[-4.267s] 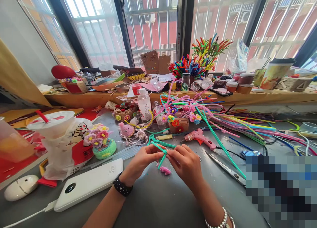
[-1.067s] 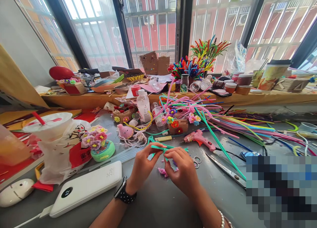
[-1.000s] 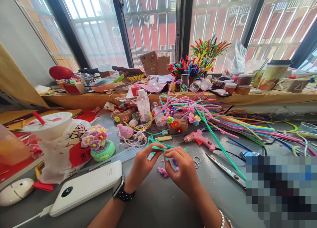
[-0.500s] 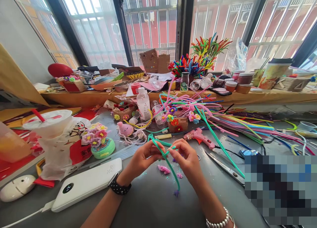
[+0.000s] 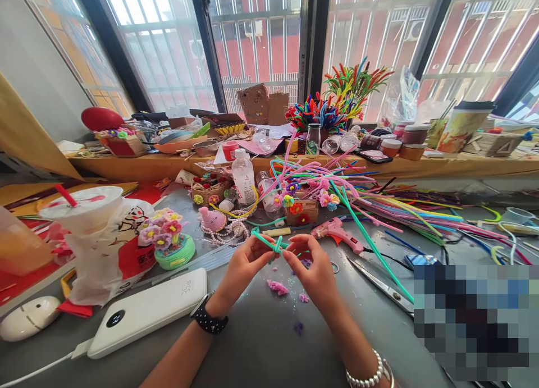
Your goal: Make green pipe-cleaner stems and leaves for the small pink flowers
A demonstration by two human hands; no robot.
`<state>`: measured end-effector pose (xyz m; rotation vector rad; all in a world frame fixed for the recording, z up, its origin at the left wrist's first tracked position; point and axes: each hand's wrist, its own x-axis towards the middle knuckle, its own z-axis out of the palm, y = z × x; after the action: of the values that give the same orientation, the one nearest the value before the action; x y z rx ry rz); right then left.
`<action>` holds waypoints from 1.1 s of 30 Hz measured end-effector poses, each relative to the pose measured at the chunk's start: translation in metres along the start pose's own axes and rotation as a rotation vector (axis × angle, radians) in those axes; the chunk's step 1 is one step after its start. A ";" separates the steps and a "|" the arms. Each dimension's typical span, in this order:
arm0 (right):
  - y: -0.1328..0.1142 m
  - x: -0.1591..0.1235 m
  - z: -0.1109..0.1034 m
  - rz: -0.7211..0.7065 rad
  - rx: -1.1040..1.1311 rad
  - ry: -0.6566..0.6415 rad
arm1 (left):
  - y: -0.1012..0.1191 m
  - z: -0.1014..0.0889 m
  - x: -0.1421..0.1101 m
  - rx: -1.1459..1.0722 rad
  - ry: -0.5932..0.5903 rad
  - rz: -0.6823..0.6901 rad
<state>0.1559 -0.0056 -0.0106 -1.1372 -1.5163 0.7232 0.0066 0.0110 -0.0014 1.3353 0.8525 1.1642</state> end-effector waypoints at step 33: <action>0.009 -0.006 0.008 -0.413 -0.445 -0.031 | -0.007 0.003 -0.002 0.096 0.008 0.132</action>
<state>0.1502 -0.0071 -0.0227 -1.0784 -1.9187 0.1225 0.0103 0.0094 -0.0077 1.4850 0.8457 1.2445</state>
